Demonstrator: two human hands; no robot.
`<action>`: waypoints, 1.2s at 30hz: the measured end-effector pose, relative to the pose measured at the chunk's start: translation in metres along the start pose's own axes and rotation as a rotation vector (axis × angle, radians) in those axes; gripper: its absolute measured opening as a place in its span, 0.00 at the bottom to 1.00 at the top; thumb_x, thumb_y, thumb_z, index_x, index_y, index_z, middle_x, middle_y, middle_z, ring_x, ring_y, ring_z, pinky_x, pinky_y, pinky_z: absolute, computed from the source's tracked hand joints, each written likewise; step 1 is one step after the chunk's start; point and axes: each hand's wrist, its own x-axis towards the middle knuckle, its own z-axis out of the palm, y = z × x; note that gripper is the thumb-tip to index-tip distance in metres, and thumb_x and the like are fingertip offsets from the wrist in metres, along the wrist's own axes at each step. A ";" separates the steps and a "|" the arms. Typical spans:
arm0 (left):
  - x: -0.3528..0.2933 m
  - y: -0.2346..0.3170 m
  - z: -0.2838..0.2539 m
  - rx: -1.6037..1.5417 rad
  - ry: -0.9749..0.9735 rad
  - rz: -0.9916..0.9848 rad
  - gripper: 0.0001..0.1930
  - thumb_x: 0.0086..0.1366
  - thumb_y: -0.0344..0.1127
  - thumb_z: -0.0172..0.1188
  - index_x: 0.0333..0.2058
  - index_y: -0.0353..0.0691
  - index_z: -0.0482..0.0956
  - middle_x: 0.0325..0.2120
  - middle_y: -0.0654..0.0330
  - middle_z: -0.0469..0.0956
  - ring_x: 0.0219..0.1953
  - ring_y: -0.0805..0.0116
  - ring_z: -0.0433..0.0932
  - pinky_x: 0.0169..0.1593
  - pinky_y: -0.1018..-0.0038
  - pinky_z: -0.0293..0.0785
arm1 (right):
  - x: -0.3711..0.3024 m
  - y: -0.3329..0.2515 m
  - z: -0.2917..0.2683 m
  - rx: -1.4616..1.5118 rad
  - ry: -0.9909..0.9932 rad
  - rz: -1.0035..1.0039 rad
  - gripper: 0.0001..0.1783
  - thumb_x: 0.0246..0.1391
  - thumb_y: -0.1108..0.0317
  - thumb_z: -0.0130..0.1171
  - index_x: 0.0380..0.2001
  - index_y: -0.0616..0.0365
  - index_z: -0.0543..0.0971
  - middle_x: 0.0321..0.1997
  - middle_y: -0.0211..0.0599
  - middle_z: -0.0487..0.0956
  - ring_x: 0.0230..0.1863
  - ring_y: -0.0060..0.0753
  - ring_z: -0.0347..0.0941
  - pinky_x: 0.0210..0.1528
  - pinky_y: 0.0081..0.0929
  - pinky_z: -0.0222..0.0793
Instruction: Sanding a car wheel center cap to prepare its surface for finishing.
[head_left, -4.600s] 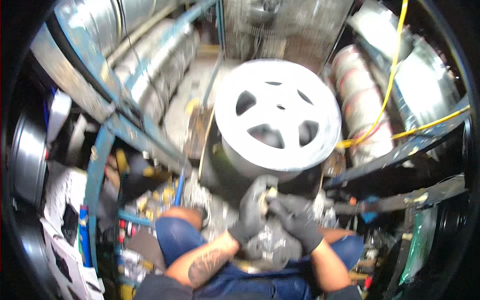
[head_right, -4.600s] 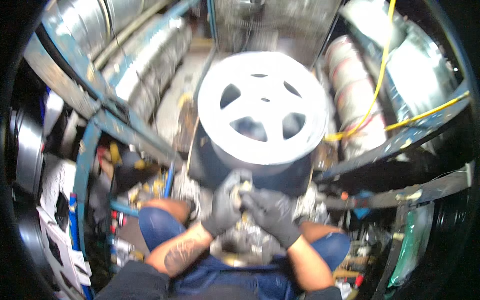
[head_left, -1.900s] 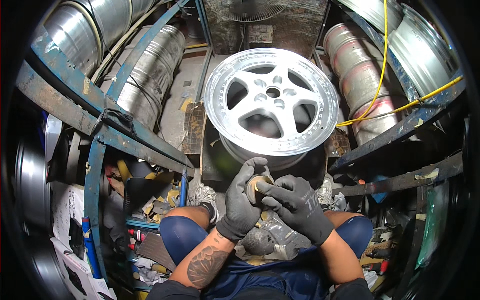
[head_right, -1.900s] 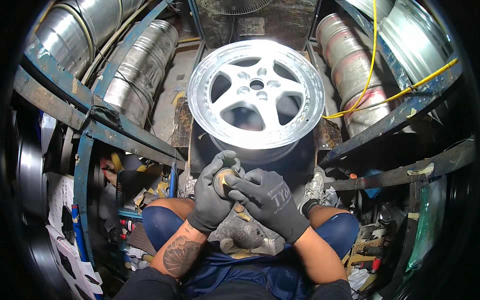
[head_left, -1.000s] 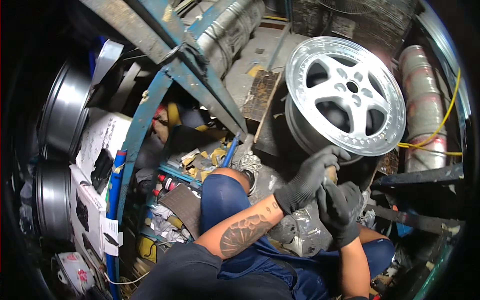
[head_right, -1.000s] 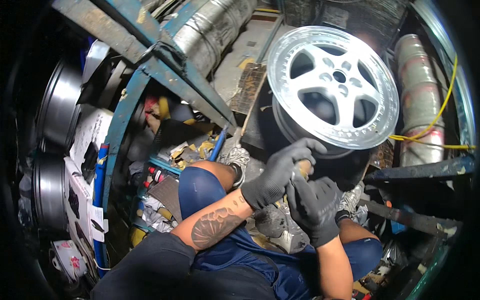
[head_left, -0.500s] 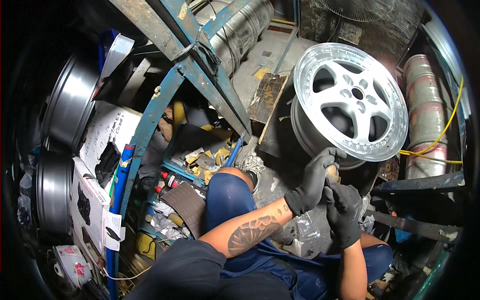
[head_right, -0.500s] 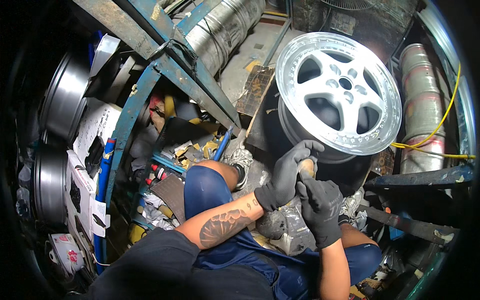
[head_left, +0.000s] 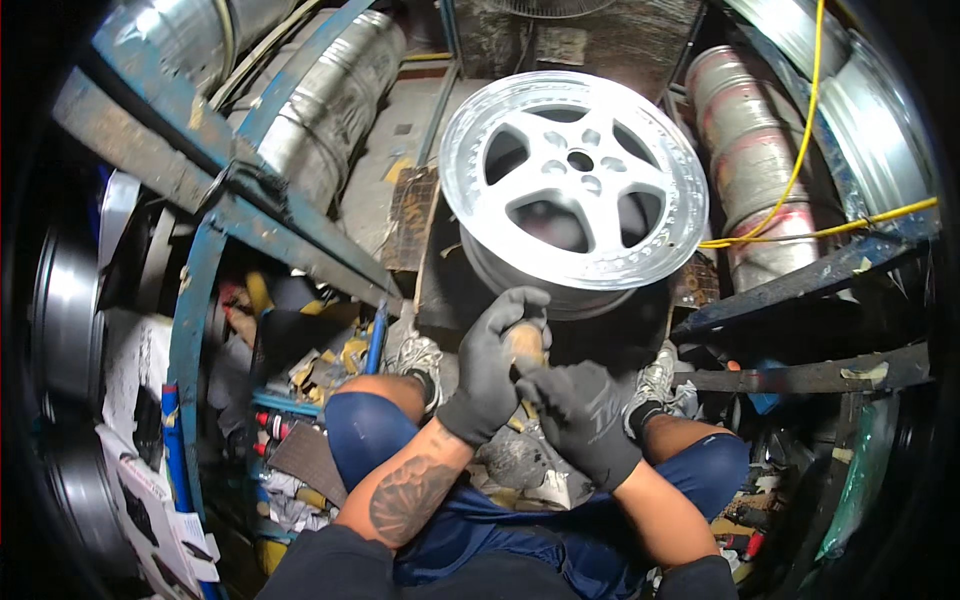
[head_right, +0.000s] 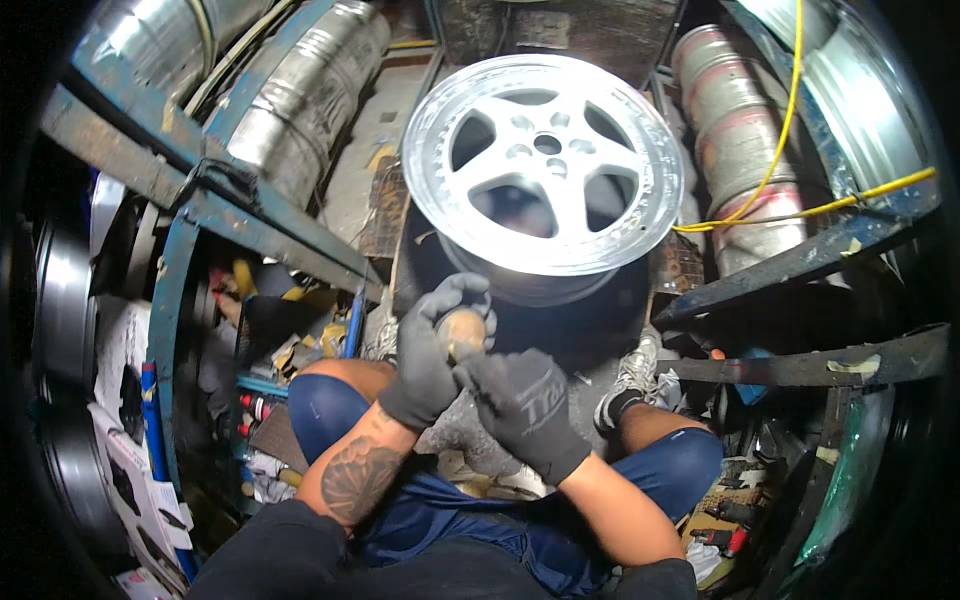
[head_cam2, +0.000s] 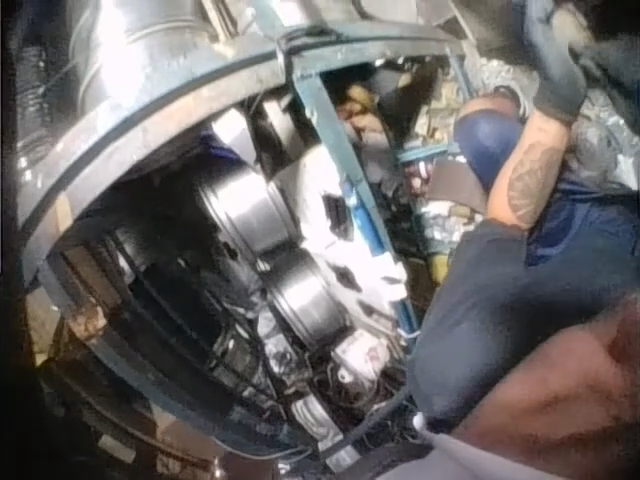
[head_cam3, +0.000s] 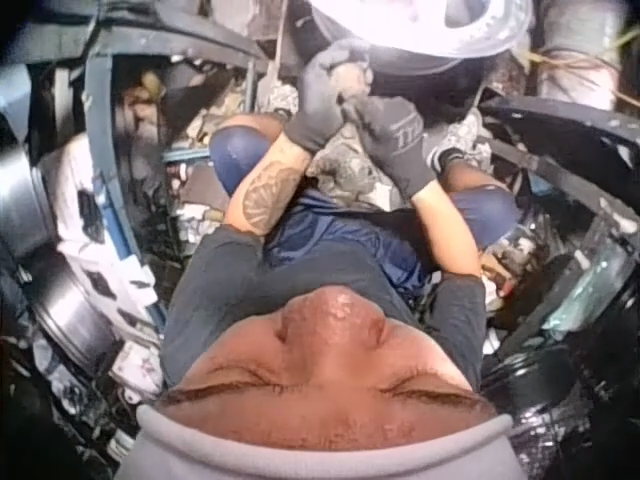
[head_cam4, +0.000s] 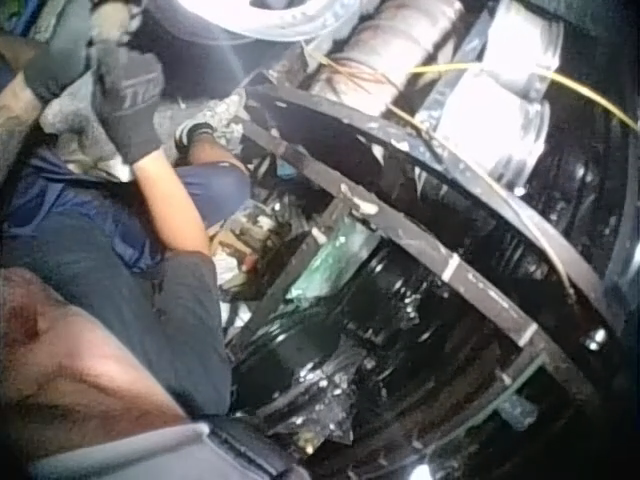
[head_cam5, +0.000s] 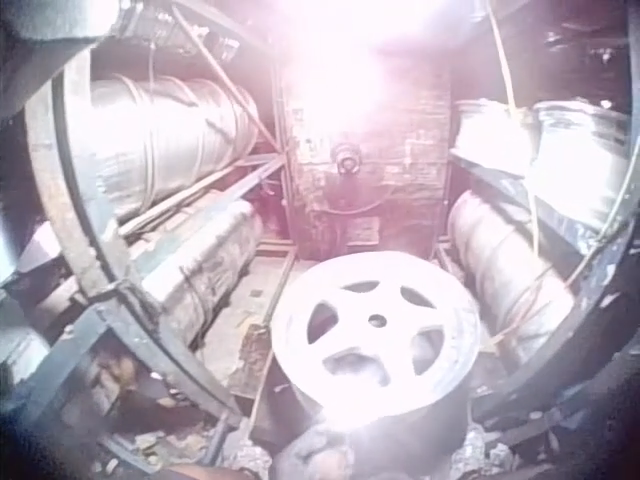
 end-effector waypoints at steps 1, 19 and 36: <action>-0.003 0.002 0.001 0.020 0.019 -0.056 0.15 0.69 0.38 0.46 0.48 0.37 0.73 0.34 0.60 0.73 0.35 0.67 0.77 0.38 0.74 0.77 | -0.003 -0.005 -0.003 0.031 -0.012 0.049 0.08 0.57 0.66 0.61 0.40 0.48 0.82 0.24 0.41 0.78 0.26 0.47 0.77 0.31 0.45 0.70; 0.019 -0.036 0.018 -0.056 0.047 0.221 0.18 0.61 0.35 0.49 0.49 0.37 0.71 0.33 0.59 0.72 0.38 0.64 0.75 0.48 0.70 0.74 | 0.005 0.007 -0.025 0.332 0.003 0.443 0.12 0.63 0.68 0.57 0.46 0.60 0.83 0.34 0.48 0.83 0.32 0.48 0.81 0.35 0.35 0.75; 0.026 -0.039 0.023 -0.110 0.053 0.222 0.15 0.60 0.26 0.46 0.46 0.36 0.72 0.34 0.61 0.71 0.39 0.73 0.73 0.44 0.78 0.74 | 0.011 0.006 -0.008 0.447 0.236 0.421 0.12 0.68 0.69 0.55 0.43 0.67 0.81 0.27 0.30 0.76 0.27 0.16 0.66 0.29 0.21 0.64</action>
